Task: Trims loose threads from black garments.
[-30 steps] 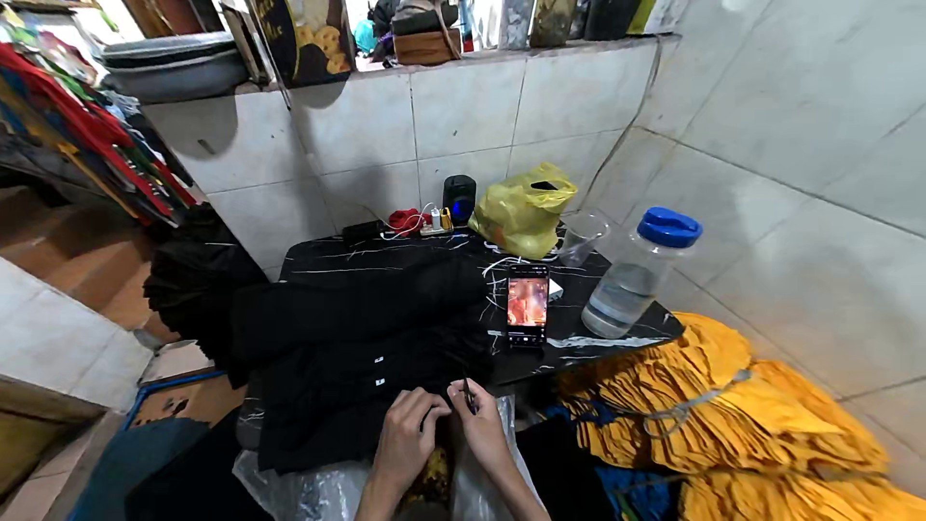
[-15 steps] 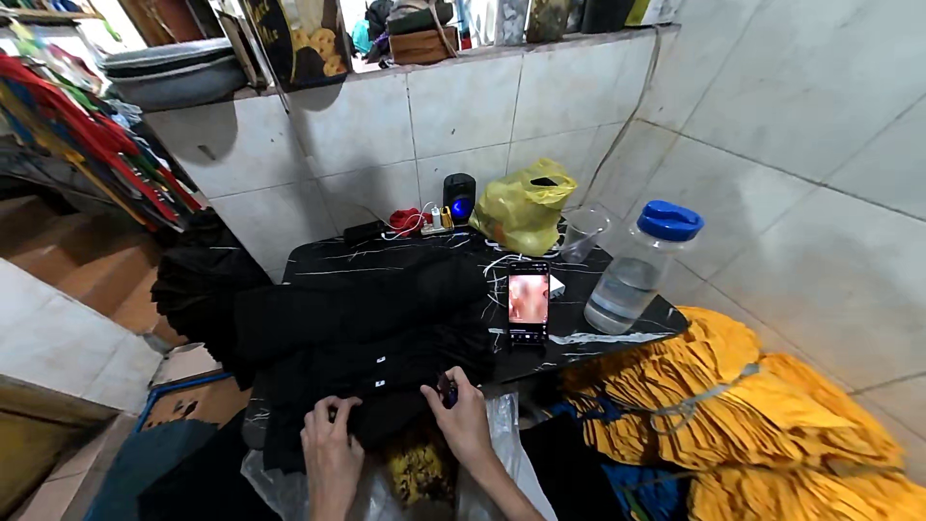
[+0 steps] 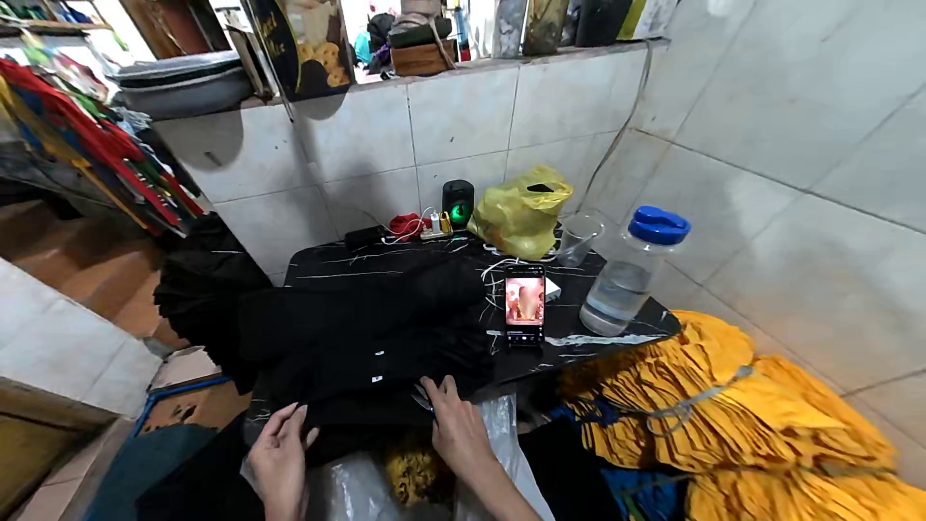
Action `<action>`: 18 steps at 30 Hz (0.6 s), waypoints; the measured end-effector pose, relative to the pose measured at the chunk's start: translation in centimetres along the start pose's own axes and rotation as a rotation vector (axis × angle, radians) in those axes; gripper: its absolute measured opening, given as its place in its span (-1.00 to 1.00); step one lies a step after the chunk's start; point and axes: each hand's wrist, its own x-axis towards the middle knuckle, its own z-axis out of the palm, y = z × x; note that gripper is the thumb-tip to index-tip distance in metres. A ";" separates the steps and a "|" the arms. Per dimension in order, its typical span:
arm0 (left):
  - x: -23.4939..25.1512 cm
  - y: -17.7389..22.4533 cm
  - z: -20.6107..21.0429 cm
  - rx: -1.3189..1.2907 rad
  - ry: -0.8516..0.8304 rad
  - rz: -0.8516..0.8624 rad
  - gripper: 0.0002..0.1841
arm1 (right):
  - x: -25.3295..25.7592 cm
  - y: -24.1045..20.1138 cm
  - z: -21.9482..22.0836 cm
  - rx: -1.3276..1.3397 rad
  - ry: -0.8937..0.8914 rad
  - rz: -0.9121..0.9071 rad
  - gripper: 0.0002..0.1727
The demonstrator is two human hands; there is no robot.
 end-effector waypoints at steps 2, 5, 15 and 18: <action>0.0 0.2 0.8 -0.247 0.020 -0.214 -0.77 | 0.0 0.1 -0.7 -0.019 -0.032 -0.010 -0.07; -0.1 0.0 1.3 -0.396 0.034 -0.332 -0.77 | 0.1 0.5 -1.1 -0.023 -0.048 -0.112 -0.14; -2.1 -0.1 -0.4 0.043 -0.315 0.119 -0.68 | 3.8 -2.2 3.6 0.544 -0.039 -0.573 -0.60; -2.8 -0.7 -0.4 0.134 -0.369 0.235 -0.43 | 4.5 -3.5 5.3 0.798 -0.079 -0.628 -0.67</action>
